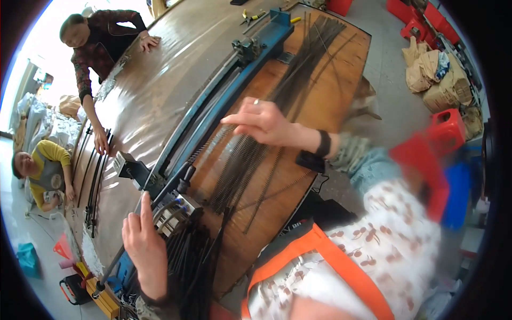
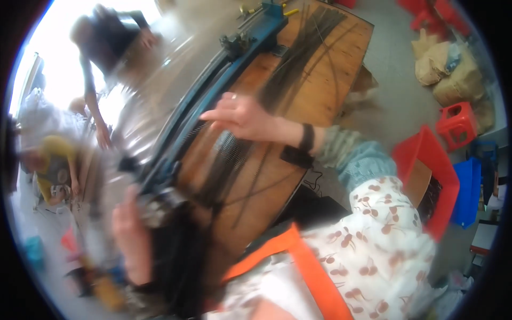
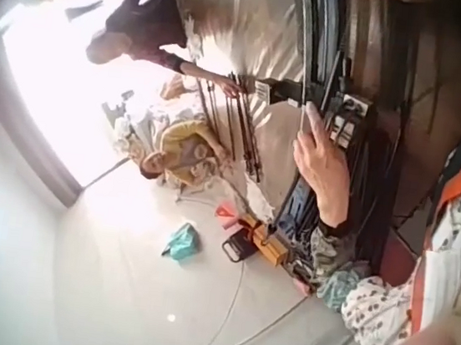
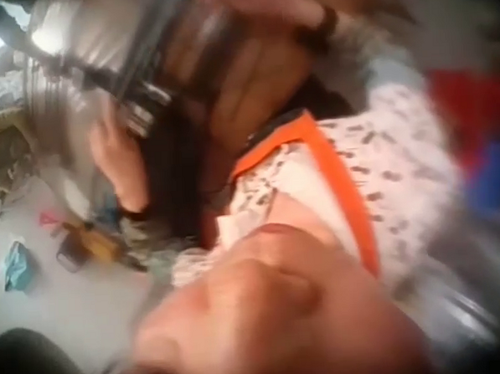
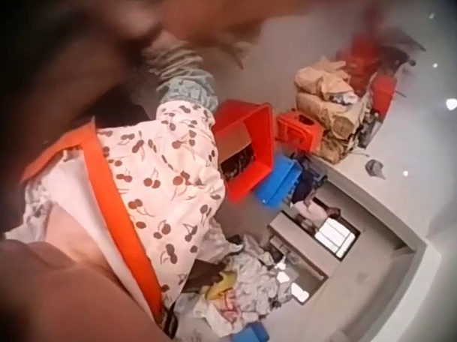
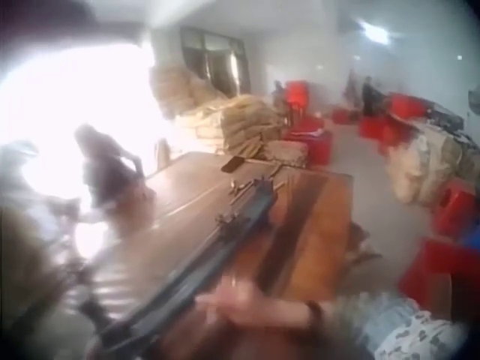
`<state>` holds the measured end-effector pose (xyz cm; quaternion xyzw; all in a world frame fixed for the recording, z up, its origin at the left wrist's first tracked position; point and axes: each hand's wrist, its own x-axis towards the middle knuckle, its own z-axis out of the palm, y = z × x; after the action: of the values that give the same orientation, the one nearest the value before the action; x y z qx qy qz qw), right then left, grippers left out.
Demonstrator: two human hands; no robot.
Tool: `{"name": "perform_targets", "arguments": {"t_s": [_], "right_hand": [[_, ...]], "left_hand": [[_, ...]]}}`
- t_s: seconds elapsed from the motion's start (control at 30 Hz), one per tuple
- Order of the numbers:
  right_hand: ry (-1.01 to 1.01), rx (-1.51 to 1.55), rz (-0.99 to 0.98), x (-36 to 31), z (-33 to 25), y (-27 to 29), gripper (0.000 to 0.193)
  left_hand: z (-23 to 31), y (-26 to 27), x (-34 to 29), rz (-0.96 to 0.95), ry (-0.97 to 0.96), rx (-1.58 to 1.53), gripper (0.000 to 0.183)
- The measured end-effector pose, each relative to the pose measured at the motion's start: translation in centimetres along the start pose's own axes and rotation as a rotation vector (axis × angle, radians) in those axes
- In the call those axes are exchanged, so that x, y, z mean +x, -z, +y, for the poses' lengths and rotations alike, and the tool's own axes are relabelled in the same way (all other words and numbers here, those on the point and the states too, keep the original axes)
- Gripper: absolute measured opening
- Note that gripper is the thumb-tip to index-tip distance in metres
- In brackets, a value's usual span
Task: Feeding and aligning long black metal rods into a processing machine on a fabrication floor.
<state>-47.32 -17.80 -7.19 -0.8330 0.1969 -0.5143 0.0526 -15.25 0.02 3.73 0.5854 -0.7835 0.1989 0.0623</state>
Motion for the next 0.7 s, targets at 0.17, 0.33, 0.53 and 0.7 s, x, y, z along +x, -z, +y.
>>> {"name": "perform_targets", "arguments": {"t_s": [0.17, 0.33, 0.53, 0.7], "right_hand": [[0.227, 0.037, 0.083, 2.4, -3.6, -4.0, 0.041], [0.14, 0.031, 0.034, 4.2, -2.0, -6.0, 0.042], [0.057, -0.287, -0.082, 4.3, 2.2, -4.8, 0.02], [-0.424, 0.346, -0.427, 9.5, -1.9, -10.9, 0.019]], "left_hand": [[2.3, 0.9, 3.9, -0.145, -0.104, -0.179, 0.06], [-0.9, 0.5, 3.4, -0.091, -0.027, -0.147, 0.063], [-9.9, 2.4, -1.8, 0.198, 0.287, -0.027, 0.022], [-14.6, 8.3, -8.0, 0.314, 0.521, 0.137, 0.016]]}}
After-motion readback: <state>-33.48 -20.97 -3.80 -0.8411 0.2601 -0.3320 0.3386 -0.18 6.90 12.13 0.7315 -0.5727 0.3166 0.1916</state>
